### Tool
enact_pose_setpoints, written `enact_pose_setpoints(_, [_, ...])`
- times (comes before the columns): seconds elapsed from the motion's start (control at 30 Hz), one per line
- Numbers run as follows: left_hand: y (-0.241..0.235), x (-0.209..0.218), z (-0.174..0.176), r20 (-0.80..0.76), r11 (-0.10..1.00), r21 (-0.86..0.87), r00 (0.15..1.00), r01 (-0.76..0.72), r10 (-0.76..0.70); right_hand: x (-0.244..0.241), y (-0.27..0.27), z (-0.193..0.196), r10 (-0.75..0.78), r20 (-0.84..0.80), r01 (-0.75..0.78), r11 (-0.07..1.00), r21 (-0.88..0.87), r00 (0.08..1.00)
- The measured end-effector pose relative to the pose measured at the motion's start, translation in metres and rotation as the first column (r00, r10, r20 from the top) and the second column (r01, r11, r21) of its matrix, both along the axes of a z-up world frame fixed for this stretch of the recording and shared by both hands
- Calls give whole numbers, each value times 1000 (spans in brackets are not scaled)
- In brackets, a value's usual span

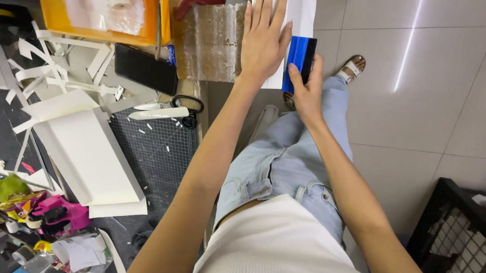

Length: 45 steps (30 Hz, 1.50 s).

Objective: Smoothing the edges and surfaces of white rectangular box components using a blue hand tool.

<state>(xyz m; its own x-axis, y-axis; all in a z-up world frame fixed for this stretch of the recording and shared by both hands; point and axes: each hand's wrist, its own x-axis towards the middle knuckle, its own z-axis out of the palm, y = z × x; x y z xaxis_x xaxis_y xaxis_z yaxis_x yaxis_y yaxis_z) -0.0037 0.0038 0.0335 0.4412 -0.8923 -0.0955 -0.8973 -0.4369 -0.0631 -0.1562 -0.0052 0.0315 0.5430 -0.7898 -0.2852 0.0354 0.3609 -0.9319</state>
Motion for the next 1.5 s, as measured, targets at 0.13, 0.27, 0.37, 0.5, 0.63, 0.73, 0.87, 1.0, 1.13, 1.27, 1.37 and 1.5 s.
enact_pose_setpoints(0.13, [1, -2, -1, 6, 1000, 9, 1000, -11, 11, -2, 3, 3, -4, -13, 3, 1000, -23, 1000])
enact_pose_setpoints(0.27, [-1, 0, -2, 0, 1000, -12, 1000, -9, 9, 1, 3, 10, 3, -64, -6, 999, -49, 998])
enact_pose_setpoints(0.37, [-2, -1, 7, 36, 999, 35, 999, -16, 15, 4, 4, 12, -8, -123, -14, 984, -176, 992])
enact_pose_setpoints(0.5, [-4, 1, -12, -147, 993, -119, 989, -11, -7, 1, 1, -8, -37, -110, 12, 976, -218, 993])
enact_pose_setpoints(0.63, [-5, 3, -6, -236, 978, -209, 970, 9, -59, -1, -1, -23, -29, -96, 4, 968, -251, 995])
enact_pose_setpoints(0.73, [0, -3, 8, -197, 989, -147, 980, -13, -16, 0, 0, -1, 15, -90, -24, 994, -103, 996])
enact_pose_setpoints(0.87, [-1, 0, 5, -148, 991, -129, 989, -18, -2, 4, 3, -5, -26, -161, -23, 954, -299, 987])
enact_pose_setpoints(1.0, [-4, 1, 6, -57, 997, 69, 998, -36, 40, 7, 1, -2, -29, -190, -34, 947, -318, 981])
enact_pose_setpoints(1.13, [-3, -4, 13, 23, 999, 33, 999, -42, 41, 13, 7, 7, -59, -206, -4, 956, -294, 977])
enact_pose_setpoints(1.27, [-7, -6, 22, 32, 993, 97, 997, -68, 66, 28, -7, 3, -113, -214, 30, 934, -357, 970])
enact_pose_setpoints(1.37, [-7, -6, 20, -31, 996, 49, 997, -74, 76, 34, -23, 12, -81, -178, 13, 935, -355, 981])
enact_pose_setpoints(1.5, [-5, -5, 23, -65, 995, 57, 994, -88, 91, 18, -10, 8, -10, -211, -57, 949, -311, 977])
